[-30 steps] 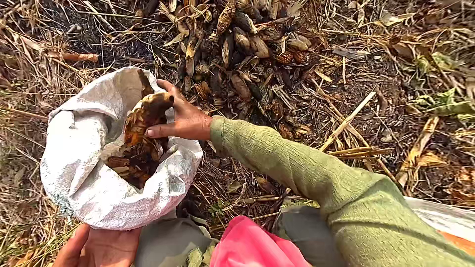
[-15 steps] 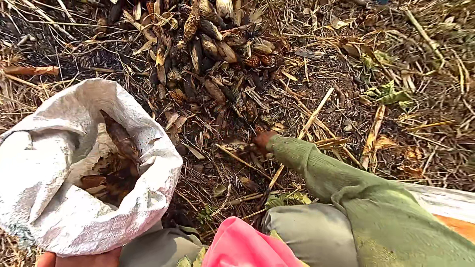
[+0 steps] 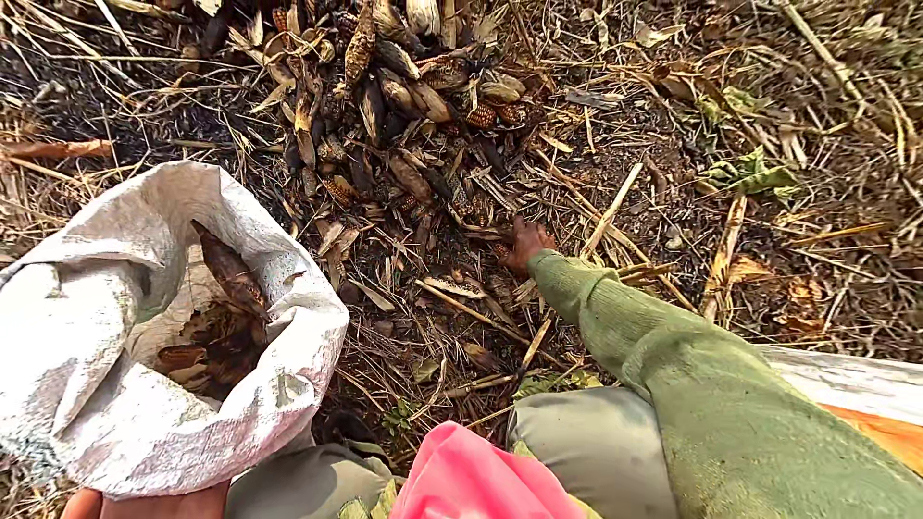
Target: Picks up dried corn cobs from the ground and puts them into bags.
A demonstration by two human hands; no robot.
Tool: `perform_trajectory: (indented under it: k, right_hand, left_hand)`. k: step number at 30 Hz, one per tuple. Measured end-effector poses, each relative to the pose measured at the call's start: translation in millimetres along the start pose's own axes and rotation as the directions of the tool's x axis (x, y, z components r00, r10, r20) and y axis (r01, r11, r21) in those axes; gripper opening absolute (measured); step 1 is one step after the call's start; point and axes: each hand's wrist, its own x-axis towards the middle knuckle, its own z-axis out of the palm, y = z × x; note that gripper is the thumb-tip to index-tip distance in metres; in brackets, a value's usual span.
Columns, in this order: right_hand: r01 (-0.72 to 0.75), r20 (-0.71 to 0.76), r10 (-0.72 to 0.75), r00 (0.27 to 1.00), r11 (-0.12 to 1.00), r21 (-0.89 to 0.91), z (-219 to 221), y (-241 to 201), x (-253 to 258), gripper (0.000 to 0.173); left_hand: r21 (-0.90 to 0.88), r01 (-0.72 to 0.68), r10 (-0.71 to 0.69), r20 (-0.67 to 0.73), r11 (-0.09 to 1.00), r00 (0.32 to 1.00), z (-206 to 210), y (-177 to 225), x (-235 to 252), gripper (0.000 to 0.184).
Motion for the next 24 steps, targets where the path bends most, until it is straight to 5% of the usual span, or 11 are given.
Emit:
perform_trajectory:
  k: [9,13,16,19,24]
  right_hand:
    - [-0.022,-0.024,0.026,0.999,0.989,0.145,6.4,3.8,1.0,0.101]
    - [-0.049,0.16,-0.022,0.987,0.902,0.429,-24.0,2.6,-9.9,0.087]
    - [-0.077,0.264,-0.146,0.954,0.728,0.681,-50.2,-6.6,-35.4,0.059]
    - [0.008,0.164,-0.386,0.908,0.406,0.914,-56.2,-16.4,-41.4,0.044]
    - [0.122,-0.099,-0.661,0.744,-0.012,0.992,-93.5,-101.7,-60.2,0.034]
  left_hand:
    - [-0.054,0.079,-0.082,-0.055,0.995,0.995,-1.4,8.4,-4.0,0.025]
    - [-0.04,0.082,-0.085,-0.065,0.996,0.994,-0.7,9.9,-6.2,0.025]
    - [-0.019,0.109,-0.11,-0.023,0.994,0.994,-3.6,11.9,-6.0,0.027]
    - [-0.036,0.117,-0.119,-0.044,0.992,0.992,-1.6,12.9,-6.8,0.026]
    - [-0.028,0.092,-0.094,-0.087,0.995,0.992,2.3,14.0,-9.3,0.024]
